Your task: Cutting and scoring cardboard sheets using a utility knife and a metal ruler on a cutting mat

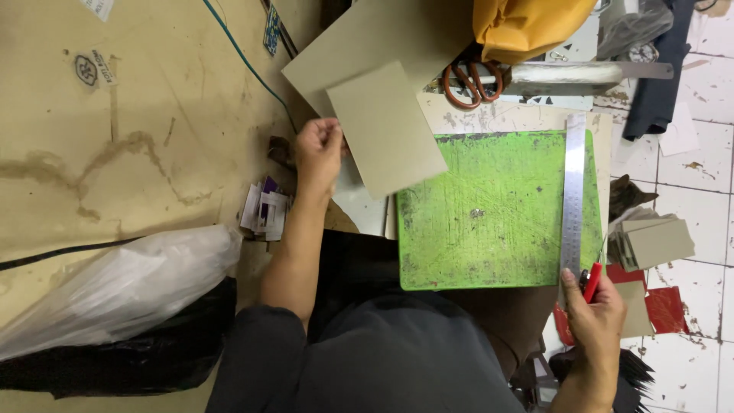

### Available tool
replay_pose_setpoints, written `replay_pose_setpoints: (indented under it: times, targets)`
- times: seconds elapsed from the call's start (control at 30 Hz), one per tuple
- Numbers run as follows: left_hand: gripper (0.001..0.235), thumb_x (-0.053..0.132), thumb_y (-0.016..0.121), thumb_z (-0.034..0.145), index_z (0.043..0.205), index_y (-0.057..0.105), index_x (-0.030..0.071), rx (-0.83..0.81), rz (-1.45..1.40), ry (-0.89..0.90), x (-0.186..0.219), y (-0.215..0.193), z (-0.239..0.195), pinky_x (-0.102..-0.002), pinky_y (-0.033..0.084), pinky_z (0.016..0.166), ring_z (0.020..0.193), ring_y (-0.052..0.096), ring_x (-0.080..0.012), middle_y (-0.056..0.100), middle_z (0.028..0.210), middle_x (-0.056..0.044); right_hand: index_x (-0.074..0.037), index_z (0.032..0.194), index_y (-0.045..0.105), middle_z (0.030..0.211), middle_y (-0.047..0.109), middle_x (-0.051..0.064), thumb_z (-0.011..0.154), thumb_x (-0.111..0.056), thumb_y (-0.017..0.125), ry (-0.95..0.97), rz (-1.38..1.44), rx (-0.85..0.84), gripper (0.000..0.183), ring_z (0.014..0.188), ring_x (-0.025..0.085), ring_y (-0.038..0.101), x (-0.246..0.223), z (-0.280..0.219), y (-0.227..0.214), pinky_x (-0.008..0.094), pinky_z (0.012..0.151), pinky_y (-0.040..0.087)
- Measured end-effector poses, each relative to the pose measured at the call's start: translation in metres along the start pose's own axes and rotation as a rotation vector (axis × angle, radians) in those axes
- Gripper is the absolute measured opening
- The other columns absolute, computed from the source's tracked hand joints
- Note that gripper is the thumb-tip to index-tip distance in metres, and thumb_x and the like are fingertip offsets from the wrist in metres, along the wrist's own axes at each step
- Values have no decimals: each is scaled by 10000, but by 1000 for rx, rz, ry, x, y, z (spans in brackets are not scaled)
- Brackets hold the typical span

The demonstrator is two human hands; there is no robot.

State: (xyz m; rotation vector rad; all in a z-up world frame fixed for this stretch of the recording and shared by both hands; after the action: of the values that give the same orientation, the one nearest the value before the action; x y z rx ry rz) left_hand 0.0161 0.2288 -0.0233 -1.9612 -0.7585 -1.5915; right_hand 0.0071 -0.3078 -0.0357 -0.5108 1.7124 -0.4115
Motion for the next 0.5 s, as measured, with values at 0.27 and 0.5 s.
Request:
replay_pose_setpoints:
  times: [0.27,0.5]
  targets:
    - [493,299,706,941,1296,496,30,482,463,402,-49,-5,93,-486,448,937,1049,550,-387,525,1235,-233,-79,865,591,764,560,29,1042,-240,726,-65,22,6,275,706,143,467,9,0,6,297,592,379]
    - [353,178,676,949,1208,488,30,295,71,-201,-13,5,96,-439,657,903,1066,685,-307,616,1227,-172,-37,1006,633,863,626,96,1049,-209,687,45,35,-21,185,771,208,546,4,-5,14,351,630,483]
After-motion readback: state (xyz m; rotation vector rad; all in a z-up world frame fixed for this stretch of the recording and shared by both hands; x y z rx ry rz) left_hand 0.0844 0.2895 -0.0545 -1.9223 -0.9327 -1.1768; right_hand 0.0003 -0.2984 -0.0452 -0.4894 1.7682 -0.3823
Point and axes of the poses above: each hand's wrist, its own z-axis towards the middle knuckle, its own y-axis out of the palm, x = y × z, the point moved 3 cm from there along z, towards the middle knuckle
